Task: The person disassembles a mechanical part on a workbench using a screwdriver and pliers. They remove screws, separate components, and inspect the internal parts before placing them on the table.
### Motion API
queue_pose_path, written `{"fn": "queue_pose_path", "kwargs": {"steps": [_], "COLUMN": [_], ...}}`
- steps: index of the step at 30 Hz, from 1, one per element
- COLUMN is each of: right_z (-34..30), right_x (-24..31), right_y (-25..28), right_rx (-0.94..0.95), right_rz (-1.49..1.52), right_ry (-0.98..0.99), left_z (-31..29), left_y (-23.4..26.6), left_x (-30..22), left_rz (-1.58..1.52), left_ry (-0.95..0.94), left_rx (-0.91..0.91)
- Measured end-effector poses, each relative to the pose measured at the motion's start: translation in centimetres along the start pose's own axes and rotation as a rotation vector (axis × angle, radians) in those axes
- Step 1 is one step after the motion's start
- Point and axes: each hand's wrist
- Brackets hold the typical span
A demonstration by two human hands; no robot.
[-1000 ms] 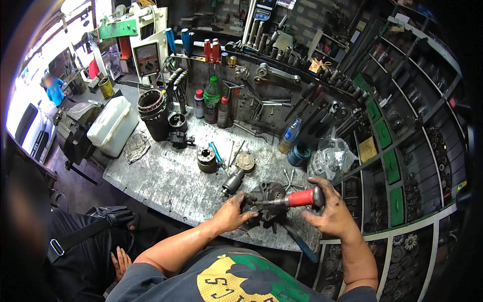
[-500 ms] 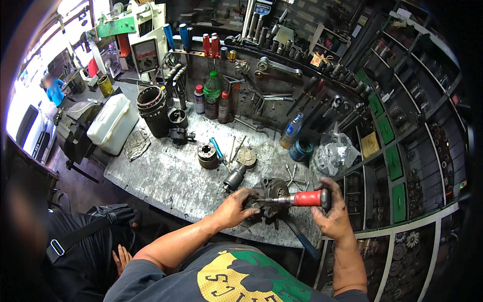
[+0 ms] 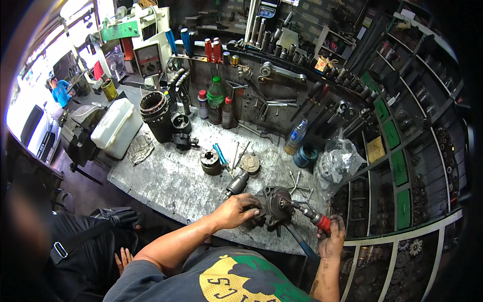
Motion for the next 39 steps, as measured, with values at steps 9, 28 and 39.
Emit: {"fn": "queue_pose_path", "kwargs": {"steps": [9, 28, 39], "right_z": [-2.2, -5.8, -1.5], "right_x": [-1.1, 0.0, 2.9], "right_y": [3.6, 2.3, -0.4], "right_rx": [-0.221, -0.153, 0.031], "right_rz": [0.087, -0.016, 0.031], "right_ry": [-0.102, -0.002, 0.014], "left_z": [2.9, 11.6, 1.2], "left_y": [0.0, 4.7, 4.6], "left_x": [-1.8, 2.5, -7.5], "left_rz": [0.011, 0.231, 0.329], "left_ry": [-0.127, 0.049, -0.158], "left_rx": [-0.036, -0.312, 0.196]}}
Point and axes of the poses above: each hand's wrist, its own z-axis towards the middle knuckle, its own y-axis out of the back of the hand, x = y × z, and after that the axes turned 15 degrees about -x, right-handed
